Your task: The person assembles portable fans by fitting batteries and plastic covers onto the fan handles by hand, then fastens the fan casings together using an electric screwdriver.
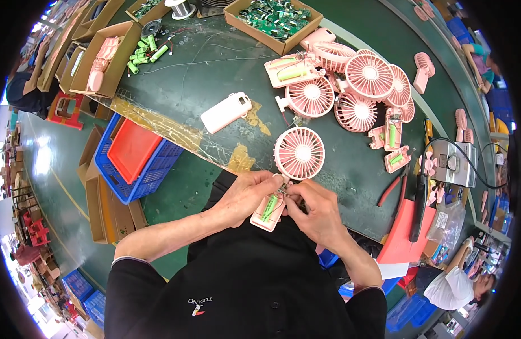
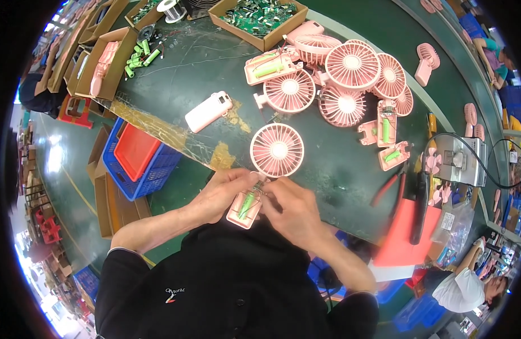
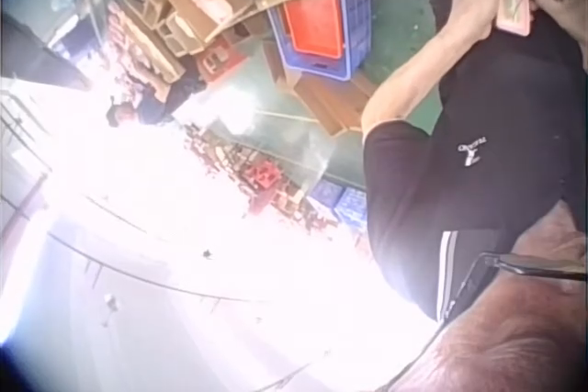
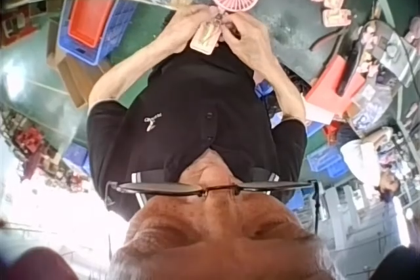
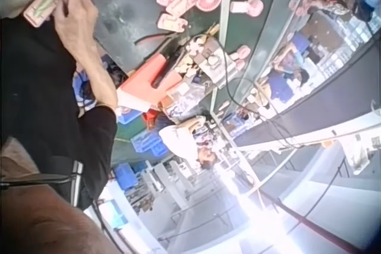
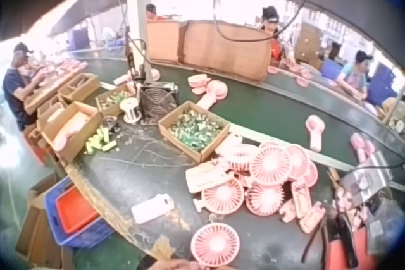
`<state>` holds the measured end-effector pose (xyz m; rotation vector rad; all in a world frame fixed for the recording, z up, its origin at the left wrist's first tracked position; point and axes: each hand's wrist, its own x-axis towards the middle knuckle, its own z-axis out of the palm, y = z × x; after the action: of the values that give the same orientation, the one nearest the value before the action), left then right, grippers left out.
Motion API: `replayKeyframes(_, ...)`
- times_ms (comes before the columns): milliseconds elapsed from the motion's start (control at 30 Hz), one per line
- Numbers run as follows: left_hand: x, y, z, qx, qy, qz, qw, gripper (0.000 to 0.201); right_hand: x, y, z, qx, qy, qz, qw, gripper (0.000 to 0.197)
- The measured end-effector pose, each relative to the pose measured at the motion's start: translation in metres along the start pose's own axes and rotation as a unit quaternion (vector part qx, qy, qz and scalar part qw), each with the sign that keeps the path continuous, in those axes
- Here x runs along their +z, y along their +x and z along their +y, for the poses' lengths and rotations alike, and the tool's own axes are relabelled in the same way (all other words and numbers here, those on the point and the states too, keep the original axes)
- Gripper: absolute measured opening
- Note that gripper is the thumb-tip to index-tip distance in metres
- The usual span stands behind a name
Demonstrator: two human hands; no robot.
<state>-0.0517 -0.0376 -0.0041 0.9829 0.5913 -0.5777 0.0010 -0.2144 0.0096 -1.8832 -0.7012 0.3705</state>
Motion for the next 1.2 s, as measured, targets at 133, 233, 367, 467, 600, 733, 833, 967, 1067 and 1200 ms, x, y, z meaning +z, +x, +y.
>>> replayKeyframes(133,0.008,-0.004,0.008,-0.003,-0.041,0.005,0.999,0.028,-0.003,0.005,0.001,-0.037,-0.043,0.006,0.998,0.009)
replayKeyframes(233,0.003,0.0,0.003,-0.002,-0.061,-0.009,0.998,0.031,-0.004,0.008,-0.005,0.012,-0.002,0.009,1.0,0.007)
replayKeyframes(367,0.006,-0.001,0.006,-0.019,-0.102,-0.041,0.994,0.035,0.0,0.006,0.001,0.048,0.013,0.029,0.998,0.006)
replayKeyframes(467,0.007,0.001,0.001,-0.002,-0.118,-0.051,0.992,0.038,-0.002,0.009,-0.001,0.02,-0.016,0.029,0.999,0.007)
replayKeyframes(600,0.011,0.002,-0.002,0.013,-0.129,-0.035,0.991,0.037,-0.008,0.013,-0.008,-0.034,-0.047,0.011,0.998,0.011)
replayKeyframes(733,0.012,0.002,-0.003,0.014,-0.124,-0.015,0.992,0.034,-0.012,0.01,-0.011,0.017,-0.056,-0.021,0.998,0.018)
replayKeyframes(833,0.014,0.0,0.0,0.006,-0.116,-0.003,0.993,0.033,-0.013,0.011,-0.011,0.014,-0.081,-0.032,0.996,0.018)
replayKeyframes(967,0.012,0.003,-0.006,0.031,-0.105,-0.011,0.994,0.033,-0.015,0.017,-0.016,-0.01,-0.224,-0.084,0.971,0.017)
replayKeyframes(1067,0.013,0.002,-0.002,0.036,-0.083,-0.001,0.996,0.032,-0.015,0.021,-0.021,-0.033,-0.24,-0.091,0.966,0.02)
replayKeyframes(1200,0.014,0.003,-0.003,0.038,-0.087,-0.001,0.996,0.031,-0.013,0.022,-0.023,-0.035,-0.255,-0.086,0.962,0.021)
